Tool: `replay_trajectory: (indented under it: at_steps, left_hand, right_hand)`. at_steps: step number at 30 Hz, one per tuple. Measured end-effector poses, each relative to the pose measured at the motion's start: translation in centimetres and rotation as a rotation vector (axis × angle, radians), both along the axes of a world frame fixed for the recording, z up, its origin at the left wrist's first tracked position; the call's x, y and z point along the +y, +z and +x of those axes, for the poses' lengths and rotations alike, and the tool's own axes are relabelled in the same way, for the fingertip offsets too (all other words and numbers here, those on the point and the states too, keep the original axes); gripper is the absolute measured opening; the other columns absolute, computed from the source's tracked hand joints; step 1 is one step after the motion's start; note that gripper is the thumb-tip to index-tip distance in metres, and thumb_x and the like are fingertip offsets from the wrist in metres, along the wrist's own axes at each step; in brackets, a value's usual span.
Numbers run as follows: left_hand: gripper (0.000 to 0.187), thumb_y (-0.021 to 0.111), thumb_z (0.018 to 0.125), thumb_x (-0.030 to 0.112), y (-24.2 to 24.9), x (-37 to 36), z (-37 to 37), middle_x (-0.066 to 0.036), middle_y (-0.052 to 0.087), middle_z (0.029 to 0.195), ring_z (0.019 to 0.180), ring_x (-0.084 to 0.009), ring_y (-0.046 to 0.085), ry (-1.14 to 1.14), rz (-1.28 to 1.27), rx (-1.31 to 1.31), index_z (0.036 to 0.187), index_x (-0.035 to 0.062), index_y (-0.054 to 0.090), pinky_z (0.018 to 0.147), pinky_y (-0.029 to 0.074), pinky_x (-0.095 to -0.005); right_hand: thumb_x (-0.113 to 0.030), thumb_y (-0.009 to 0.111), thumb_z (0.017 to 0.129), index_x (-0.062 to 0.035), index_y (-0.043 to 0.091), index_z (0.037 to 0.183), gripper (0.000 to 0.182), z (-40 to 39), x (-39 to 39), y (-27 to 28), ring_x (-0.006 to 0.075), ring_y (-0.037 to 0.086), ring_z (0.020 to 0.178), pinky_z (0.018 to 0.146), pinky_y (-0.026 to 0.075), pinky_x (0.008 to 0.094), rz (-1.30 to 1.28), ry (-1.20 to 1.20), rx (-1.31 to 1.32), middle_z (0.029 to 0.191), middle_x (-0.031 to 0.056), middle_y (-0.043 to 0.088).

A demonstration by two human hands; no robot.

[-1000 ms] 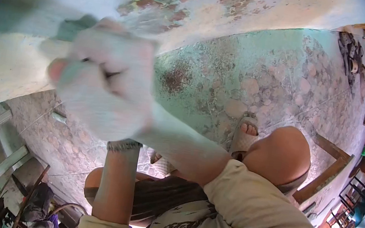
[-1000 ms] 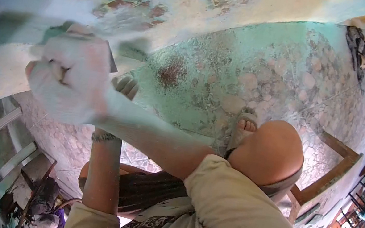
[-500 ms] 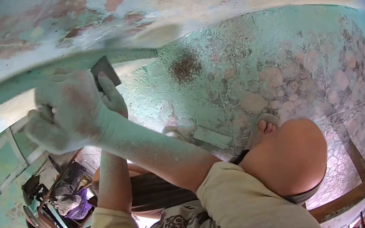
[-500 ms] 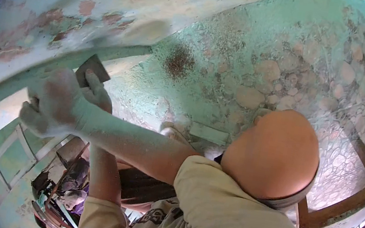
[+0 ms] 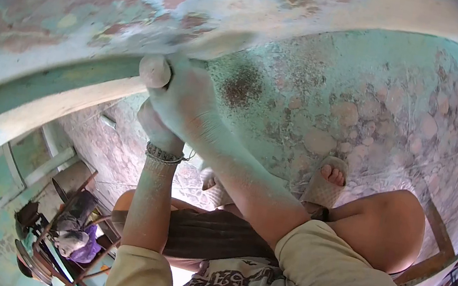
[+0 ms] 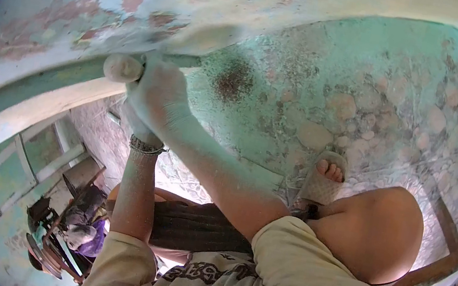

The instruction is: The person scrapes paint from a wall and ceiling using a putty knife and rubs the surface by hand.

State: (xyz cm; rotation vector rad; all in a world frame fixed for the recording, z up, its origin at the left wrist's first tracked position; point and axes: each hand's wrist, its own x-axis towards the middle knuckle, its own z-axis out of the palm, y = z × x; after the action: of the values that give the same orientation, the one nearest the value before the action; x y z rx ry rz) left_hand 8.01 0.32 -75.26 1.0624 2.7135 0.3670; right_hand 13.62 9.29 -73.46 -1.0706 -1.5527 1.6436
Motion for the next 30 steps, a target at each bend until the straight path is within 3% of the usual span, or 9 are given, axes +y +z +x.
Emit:
replay_trajectory:
  at_steps: [3, 6, 9, 13, 14, 21, 22, 25, 30]
  left_hand:
    - [0.02, 0.063, 0.079, 0.015, 1.5, 0.8, 0.9, -0.015, 0.063, 0.07, 0.065, -0.0352, 0.062, -0.232, 0.074, 0.156, 0.095, 0.0027, 0.06, 0.058, 0.048, -0.0417]
    - [0.021, 0.064, 0.081, 0.017, 4.4, 0.7, 1.3, -0.013, 0.062, 0.067, 0.062, -0.0338, 0.061, -0.253, -0.059, 0.184, 0.096, 0.0018, 0.061, 0.058, 0.047, -0.0422]
    - [0.024, 0.066, 0.081, 0.017, 7.1, 0.1, 0.5, -0.014, 0.061, 0.063, 0.059, -0.0325, 0.061, -0.081, -0.063, 0.066, 0.098, 0.0007, 0.061, 0.057, 0.047, -0.0421]
    - [0.029, 0.069, 0.08, 0.021, 8.7, 0.1, -0.1, -0.014, 0.061, 0.065, 0.062, -0.0249, 0.06, 0.036, -0.045, 0.041, 0.1, 0.0002, 0.065, 0.06, 0.045, -0.0338]
    - [0.029, 0.069, 0.08, 0.02, 8.6, -0.2, -0.4, -0.014, 0.06, 0.062, 0.058, -0.0261, 0.059, 0.004, -0.02, 0.034, 0.099, -0.0008, 0.064, 0.057, 0.045, -0.0353]
    - [0.033, 0.068, 0.08, 0.022, 8.6, -1.7, -0.7, -0.014, 0.058, 0.058, 0.053, -0.0264, 0.058, 0.025, -0.014, -0.049, 0.101, -0.0032, 0.063, 0.054, 0.045, -0.0376]
    - [0.034, 0.068, 0.08, 0.022, 8.5, -2.0, -0.8, -0.014, 0.058, 0.059, 0.054, -0.0268, 0.058, 0.021, -0.016, -0.064, 0.101, -0.0035, 0.063, 0.055, 0.045, -0.0378]
    - [0.033, 0.068, 0.081, 0.02, 8.9, -2.0, -0.8, -0.016, 0.059, 0.062, 0.057, -0.0283, 0.06, 0.039, -0.027, -0.097, 0.102, -0.0038, 0.063, 0.057, 0.046, -0.0383]
    - [0.017, 0.066, 0.081, 0.012, 8.0, -2.3, -0.9, -0.016, 0.059, 0.063, 0.058, -0.0303, 0.059, -0.077, 0.156, -0.001, 0.09, -0.0023, 0.062, 0.056, 0.045, -0.0387]
  right_hand:
    - [-0.011, 0.066, 0.076, 0.0006, 0.059, 0.087, 0.017, -0.4, -0.2, -3.3, 0.0353, 0.062, 0.07, 0.06, 0.051, 0.0414, 0.285, -0.129, 0.076, 0.076, 0.0193, 0.062]
    - [-0.01, 0.064, 0.081, 0.0015, 0.061, 0.086, 0.013, 0.2, 0.5, -3.9, 0.0305, 0.061, 0.061, 0.055, 0.048, 0.0364, 0.021, -0.005, 0.115, 0.069, 0.0163, 0.061]
    - [-0.008, 0.06, 0.086, 0.0025, 0.062, 0.083, 0.011, 0.8, 0.6, -2.1, 0.0261, 0.058, 0.054, 0.052, 0.046, 0.0321, 0.603, -0.014, 0.113, 0.062, 0.0141, 0.059]
    - [-0.006, 0.064, 0.082, 0.003, 0.063, 0.081, 0.009, 0.5, 0.5, -3.7, 0.0273, 0.056, 0.055, 0.053, 0.045, 0.0342, 0.248, 0.154, 0.065, 0.062, 0.0136, 0.058]
    - [-0.006, 0.065, 0.08, 0.0019, 0.062, 0.082, 0.009, 1.7, 0.8, -1.0, 0.03, 0.058, 0.06, 0.056, 0.046, 0.0356, 0.787, 0.039, -0.116, 0.064, 0.0147, 0.059]
    - [-0.006, 0.061, 0.08, -0.0026, 0.06, 0.079, 0.004, -0.5, -0.4, -2.9, 0.0326, 0.062, 0.068, 0.06, 0.05, 0.0391, 0.41, 0.076, -0.038, 0.071, 0.0147, 0.061]
    - [-0.009, 0.059, 0.081, -0.0045, 0.06, 0.082, 0.005, 0.0, 0.3, -1.5, 0.0335, 0.063, 0.072, 0.063, 0.051, 0.0402, 0.165, 0.232, -0.206, 0.077, 0.0159, 0.062]
    - [-0.012, 0.058, 0.083, -0.0044, 0.059, 0.079, 0.009, -0.3, -1.4, -1.1, 0.0346, 0.063, 0.073, 0.063, 0.051, 0.0412, 0.449, 0.176, -0.188, 0.079, 0.0159, 0.062]
    - [-0.013, 0.06, 0.078, -0.0082, 0.061, 0.084, 0.007, -0.4, -1.0, -6.0, 0.0358, 0.064, 0.073, 0.065, 0.051, 0.0445, 0.459, 0.04, -0.151, 0.074, 0.0158, 0.064]
